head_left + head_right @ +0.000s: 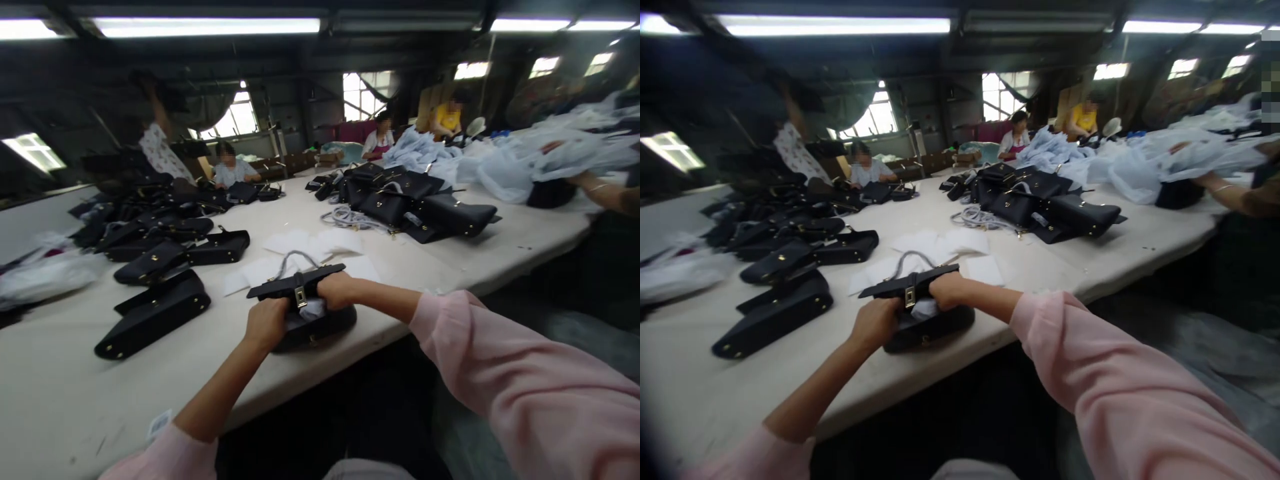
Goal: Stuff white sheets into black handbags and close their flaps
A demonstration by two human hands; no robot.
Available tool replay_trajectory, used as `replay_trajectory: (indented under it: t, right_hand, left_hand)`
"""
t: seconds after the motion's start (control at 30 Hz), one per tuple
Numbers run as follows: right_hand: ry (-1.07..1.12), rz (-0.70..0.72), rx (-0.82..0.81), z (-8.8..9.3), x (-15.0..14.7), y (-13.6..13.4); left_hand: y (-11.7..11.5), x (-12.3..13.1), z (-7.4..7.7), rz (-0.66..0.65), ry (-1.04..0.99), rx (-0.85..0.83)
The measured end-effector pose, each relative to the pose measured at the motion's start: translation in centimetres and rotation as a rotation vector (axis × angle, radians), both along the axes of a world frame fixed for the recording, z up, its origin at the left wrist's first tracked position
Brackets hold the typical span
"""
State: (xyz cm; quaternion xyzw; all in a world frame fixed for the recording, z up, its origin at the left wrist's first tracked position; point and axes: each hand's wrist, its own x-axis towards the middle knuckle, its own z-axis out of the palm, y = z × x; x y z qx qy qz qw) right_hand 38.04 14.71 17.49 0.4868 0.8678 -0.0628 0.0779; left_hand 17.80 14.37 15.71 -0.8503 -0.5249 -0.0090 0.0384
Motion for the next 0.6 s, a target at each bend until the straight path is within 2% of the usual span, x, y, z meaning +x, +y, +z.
replay_trajectory:
  t: [0.07, 0.13, 0.27, 0.33, 0.43, 0.53, 0.6]
  right_hand:
    - [0.055, 0.022, -0.109, 0.3, 1.3, 0.2]
    - [0.117, -0.017, -0.139, 0.3, 1.8, 0.1]
    - [0.076, -0.181, 0.059, -0.6, 0.4, -0.5]
    - [0.042, -0.190, 0.113, -0.8, -0.6, -0.7]
    - [0.044, -0.148, 0.131, -1.0, -1.4, -0.8]
    - [0.103, -0.093, 0.110, -1.7, -1.7, -0.7]
    - [0.152, -0.061, 0.111, -2.4, -2.4, -0.4]
  left_hand:
    - [-0.1, -0.4, -0.3, 0.020, -0.058, 0.001]
    - [-0.3, -0.7, -0.7, 0.038, -0.168, 0.013]
    - [-0.7, -1.1, -1.7, 0.056, -0.352, 0.106]
    - [-1.0, -1.2, -1.7, 0.065, -0.366, 0.137]
    - [-1.1, -1.4, -0.8, 0.024, -0.354, 0.010]
    - [-0.8, -0.9, 0.2, -0.100, -0.376, -0.194]
    - [-0.2, -0.1, 0.3, -0.175, -0.396, -0.297]
